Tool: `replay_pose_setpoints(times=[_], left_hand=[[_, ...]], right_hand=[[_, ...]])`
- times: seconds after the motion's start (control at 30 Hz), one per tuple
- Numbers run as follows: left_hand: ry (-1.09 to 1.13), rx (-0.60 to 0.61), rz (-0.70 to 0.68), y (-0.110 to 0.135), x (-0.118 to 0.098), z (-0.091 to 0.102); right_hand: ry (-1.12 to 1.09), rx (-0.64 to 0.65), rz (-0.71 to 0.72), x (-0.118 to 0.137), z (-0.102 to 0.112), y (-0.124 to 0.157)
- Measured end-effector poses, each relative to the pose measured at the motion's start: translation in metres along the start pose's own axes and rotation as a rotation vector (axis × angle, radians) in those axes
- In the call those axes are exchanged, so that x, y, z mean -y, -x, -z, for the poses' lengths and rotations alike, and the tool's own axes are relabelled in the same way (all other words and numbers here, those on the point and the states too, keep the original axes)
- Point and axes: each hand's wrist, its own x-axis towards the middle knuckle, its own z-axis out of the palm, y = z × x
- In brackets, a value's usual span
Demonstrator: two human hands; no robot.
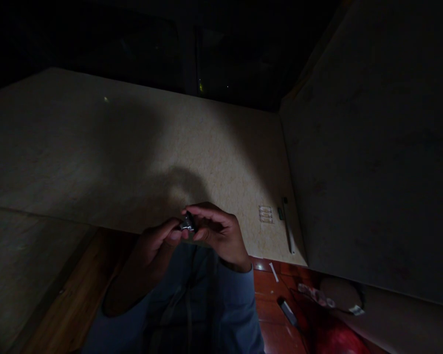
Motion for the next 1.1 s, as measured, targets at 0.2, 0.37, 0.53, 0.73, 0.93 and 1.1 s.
replay_pose_setpoints(times=[0.2,0.37,0.53,0.73,0.93,1.1], left_hand=[[-0.028,0.029,-0.003,-0.001,0.007,0.000],[-0.078,0.018,0.001,-0.001,0.008,0.000],[-0.092,0.006,-0.020,-0.001,0.007,-0.002],[-0.009,-0.009,0.050,-0.004,0.005,-0.009],[0.197,-0.024,0.196,-0.005,0.009,-0.012],[0.256,-0.034,0.208,-0.004,0.009,-0.015]], right_hand=[[0.047,-0.028,-0.006,0.001,0.000,-0.001],[0.052,-0.017,0.003,0.002,-0.001,-0.004],[0.060,-0.034,0.009,0.002,-0.001,-0.005],[0.035,-0.034,-0.017,0.003,0.001,-0.001],[0.036,-0.032,-0.053,0.005,-0.001,0.001],[0.016,-0.065,-0.057,0.005,-0.003,0.002]])
